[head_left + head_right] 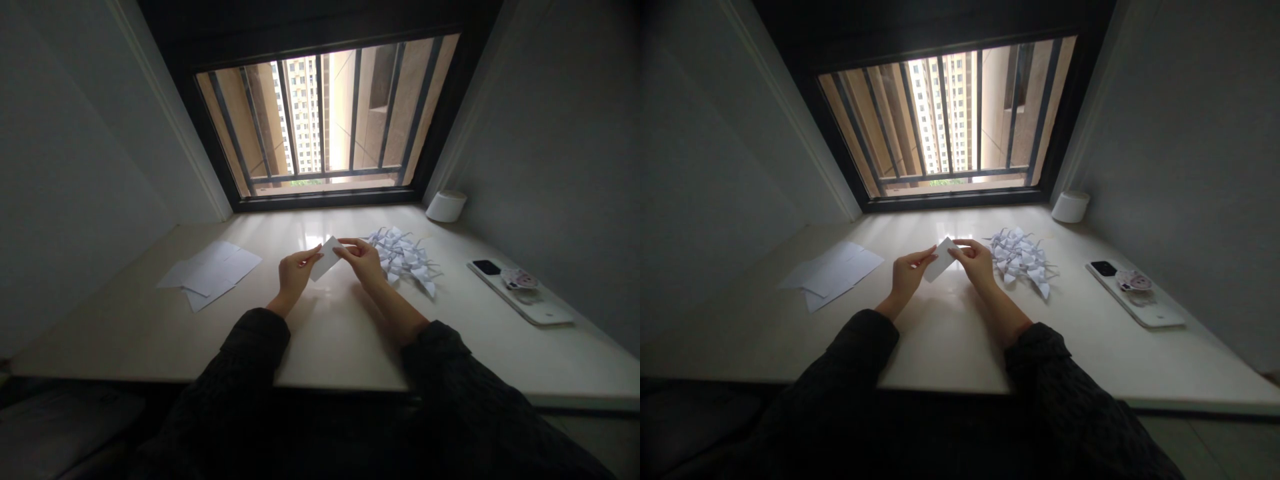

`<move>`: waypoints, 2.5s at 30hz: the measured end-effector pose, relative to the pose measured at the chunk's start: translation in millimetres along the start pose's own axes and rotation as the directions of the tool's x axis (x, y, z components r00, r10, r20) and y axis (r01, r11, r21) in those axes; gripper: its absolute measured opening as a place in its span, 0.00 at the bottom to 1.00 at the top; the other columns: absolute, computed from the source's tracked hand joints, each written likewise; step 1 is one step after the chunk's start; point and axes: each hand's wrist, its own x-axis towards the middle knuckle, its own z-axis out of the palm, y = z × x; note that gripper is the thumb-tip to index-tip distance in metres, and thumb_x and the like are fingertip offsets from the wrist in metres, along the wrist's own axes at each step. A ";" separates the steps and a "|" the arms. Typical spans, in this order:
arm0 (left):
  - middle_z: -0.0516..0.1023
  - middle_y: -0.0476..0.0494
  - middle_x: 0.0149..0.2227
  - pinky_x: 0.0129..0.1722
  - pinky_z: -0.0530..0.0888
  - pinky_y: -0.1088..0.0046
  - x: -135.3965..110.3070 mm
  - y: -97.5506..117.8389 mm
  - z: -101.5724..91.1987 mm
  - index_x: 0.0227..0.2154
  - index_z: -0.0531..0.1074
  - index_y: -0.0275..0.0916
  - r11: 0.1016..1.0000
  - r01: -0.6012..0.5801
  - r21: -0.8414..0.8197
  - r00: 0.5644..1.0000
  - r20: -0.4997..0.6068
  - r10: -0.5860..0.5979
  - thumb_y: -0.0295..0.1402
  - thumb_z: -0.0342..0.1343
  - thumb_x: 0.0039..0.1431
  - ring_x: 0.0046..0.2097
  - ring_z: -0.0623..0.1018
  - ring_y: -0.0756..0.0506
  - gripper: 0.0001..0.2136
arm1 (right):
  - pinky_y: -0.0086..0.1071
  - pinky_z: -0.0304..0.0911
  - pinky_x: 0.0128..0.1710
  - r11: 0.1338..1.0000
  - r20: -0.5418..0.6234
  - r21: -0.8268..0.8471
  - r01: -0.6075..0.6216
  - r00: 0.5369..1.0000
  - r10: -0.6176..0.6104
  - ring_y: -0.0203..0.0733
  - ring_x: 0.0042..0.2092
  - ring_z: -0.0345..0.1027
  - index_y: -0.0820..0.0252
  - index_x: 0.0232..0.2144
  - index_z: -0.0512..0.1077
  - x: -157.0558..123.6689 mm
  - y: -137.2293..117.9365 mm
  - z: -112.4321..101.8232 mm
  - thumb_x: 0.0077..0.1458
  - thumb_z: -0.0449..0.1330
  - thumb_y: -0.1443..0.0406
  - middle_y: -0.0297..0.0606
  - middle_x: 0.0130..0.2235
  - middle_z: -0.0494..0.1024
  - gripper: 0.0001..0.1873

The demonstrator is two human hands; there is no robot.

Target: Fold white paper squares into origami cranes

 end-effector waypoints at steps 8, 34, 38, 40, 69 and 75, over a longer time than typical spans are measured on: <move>0.81 0.46 0.38 0.34 0.67 0.71 1.9 -6.1 -1.7 0.37 0.79 0.47 0.991 -0.065 0.117 0.998 0.028 0.062 0.40 0.63 0.47 0.33 0.76 0.45 0.12 | 0.33 0.65 0.31 1.000 0.011 0.019 0.012 1.000 -0.012 0.40 0.29 0.73 0.58 0.35 0.76 -0.8 0.3 0.3 0.38 0.68 0.55 0.35 0.26 0.80 0.20; 0.79 0.45 0.43 0.43 0.74 0.66 -3.3 -9.4 8.7 0.42 0.77 0.41 0.997 -0.061 -0.040 0.997 -0.052 0.059 0.40 0.61 0.50 0.42 0.79 0.42 0.15 | 0.29 0.58 0.27 0.971 0.088 0.014 -0.239 0.968 0.237 0.36 0.29 0.66 0.60 0.27 0.77 -11.0 13.1 21.1 0.34 0.68 0.50 0.36 0.28 0.76 0.22; 0.79 0.44 0.43 0.45 0.74 0.66 -5.8 -8.0 12.8 0.41 0.77 0.40 0.992 -0.044 -0.115 0.998 -0.058 0.038 0.40 0.62 0.49 0.44 0.79 0.41 0.16 | 0.30 0.58 0.28 0.966 0.005 0.013 -0.258 0.966 0.258 0.36 0.28 0.64 0.60 0.22 0.76 -11.7 14.4 20.5 0.34 0.68 0.49 0.35 0.24 0.74 0.20; 0.79 0.44 0.43 0.46 0.74 0.65 -6.1 -7.3 14.0 0.41 0.77 0.40 0.989 -0.047 -0.141 0.997 -0.069 0.037 0.39 0.62 0.49 0.45 0.78 0.41 0.16 | 0.31 0.58 0.28 0.962 -0.022 0.000 -0.273 0.962 0.272 0.36 0.27 0.63 0.60 0.20 0.75 -11.4 14.0 19.2 0.33 0.68 0.49 0.35 0.22 0.73 0.20; 0.81 0.41 0.37 0.31 0.70 0.74 4.3 -11.0 7.1 0.56 0.64 0.39 0.944 0.199 -0.263 0.980 0.055 -0.191 0.43 0.65 0.44 0.35 0.79 0.46 0.35 | 0.30 0.58 0.30 0.973 0.046 0.013 -0.230 0.972 0.229 0.36 0.29 0.64 0.59 0.18 0.71 -4.4 19.0 10.8 0.34 0.68 0.49 0.36 0.25 0.75 0.20; 0.81 0.36 0.32 0.31 0.67 0.73 -1.8 -8.6 10.8 0.32 0.78 0.34 0.966 0.235 -0.108 0.960 0.180 -0.214 0.47 0.63 0.45 0.37 0.80 0.41 0.20 | 0.30 0.57 0.29 0.966 0.009 0.094 -0.242 0.970 0.242 0.35 0.27 0.62 0.58 0.17 0.72 -5.1 20.2 13.1 0.34 0.67 0.49 0.34 0.23 0.72 0.19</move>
